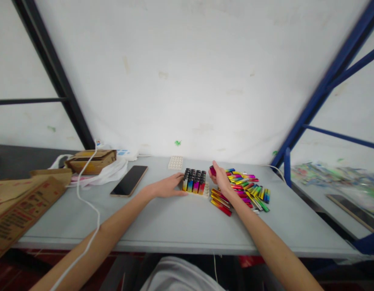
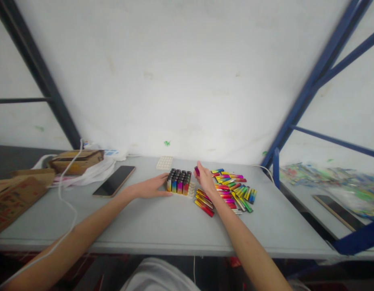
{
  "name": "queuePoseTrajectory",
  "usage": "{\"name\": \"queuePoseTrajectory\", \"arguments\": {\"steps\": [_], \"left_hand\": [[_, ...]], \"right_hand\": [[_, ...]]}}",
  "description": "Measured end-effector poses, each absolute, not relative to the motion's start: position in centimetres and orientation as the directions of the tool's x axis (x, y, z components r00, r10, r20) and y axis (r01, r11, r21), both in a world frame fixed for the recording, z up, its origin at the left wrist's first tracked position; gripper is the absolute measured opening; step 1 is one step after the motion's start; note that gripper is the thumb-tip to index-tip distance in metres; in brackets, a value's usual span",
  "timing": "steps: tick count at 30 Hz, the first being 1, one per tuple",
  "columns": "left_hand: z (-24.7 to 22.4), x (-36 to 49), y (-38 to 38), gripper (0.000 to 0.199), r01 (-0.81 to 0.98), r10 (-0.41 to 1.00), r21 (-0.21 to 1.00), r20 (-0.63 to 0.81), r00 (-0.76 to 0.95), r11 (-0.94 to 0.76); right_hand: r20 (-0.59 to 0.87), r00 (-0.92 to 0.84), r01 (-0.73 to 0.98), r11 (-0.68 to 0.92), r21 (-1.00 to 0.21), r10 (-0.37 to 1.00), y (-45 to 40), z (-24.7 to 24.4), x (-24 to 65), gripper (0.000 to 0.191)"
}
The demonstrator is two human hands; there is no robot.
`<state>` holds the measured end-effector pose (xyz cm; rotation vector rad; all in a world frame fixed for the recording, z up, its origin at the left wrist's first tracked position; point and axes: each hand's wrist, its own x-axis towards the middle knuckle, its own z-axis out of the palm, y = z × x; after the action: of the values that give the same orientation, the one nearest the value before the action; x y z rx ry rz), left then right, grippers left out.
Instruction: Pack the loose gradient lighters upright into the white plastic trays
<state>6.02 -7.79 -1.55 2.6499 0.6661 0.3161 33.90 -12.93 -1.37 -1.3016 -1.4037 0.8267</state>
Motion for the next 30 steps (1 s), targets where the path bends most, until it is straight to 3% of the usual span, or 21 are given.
{"name": "queuePoseTrajectory", "arguments": {"steps": [3, 6, 12, 19, 30], "left_hand": [[-1.55, 6.05, -7.77, 0.080, 0.406, 0.493, 0.419, 0.120, 0.862, -0.812], [-1.51, 6.07, -7.78, 0.079, 0.405, 0.498, 0.431, 0.124, 0.858, -0.806], [-1.54, 6.11, -7.76, 0.082, 0.408, 0.497, 0.425, 0.120, 0.859, -0.808], [-1.76, 6.06, -7.59, 0.078, 0.388, 0.485, 0.438, 0.131, 0.865, -0.811], [-1.55, 6.12, -7.74, 0.078, 0.405, 0.499, 0.437, 0.122, 0.858, -0.803]], "right_hand": [[0.081, 0.114, 0.119, 0.067, -0.991, 0.990, -12.83, -1.40, 33.75, 0.051], [0.019, 0.128, 0.094, 0.007, -0.996, 0.992, -12.91, -1.23, 33.66, 0.043], [0.019, 0.149, 0.077, 0.007, -0.997, 0.989, -13.18, -0.94, 33.60, 0.036], [-0.003, 0.057, 0.047, -0.006, -0.999, 0.998, -13.39, -0.97, 33.29, 0.049], [-0.003, 0.117, 0.042, -0.008, -0.999, 0.993, -13.05, -1.36, 33.81, 0.044]]}}
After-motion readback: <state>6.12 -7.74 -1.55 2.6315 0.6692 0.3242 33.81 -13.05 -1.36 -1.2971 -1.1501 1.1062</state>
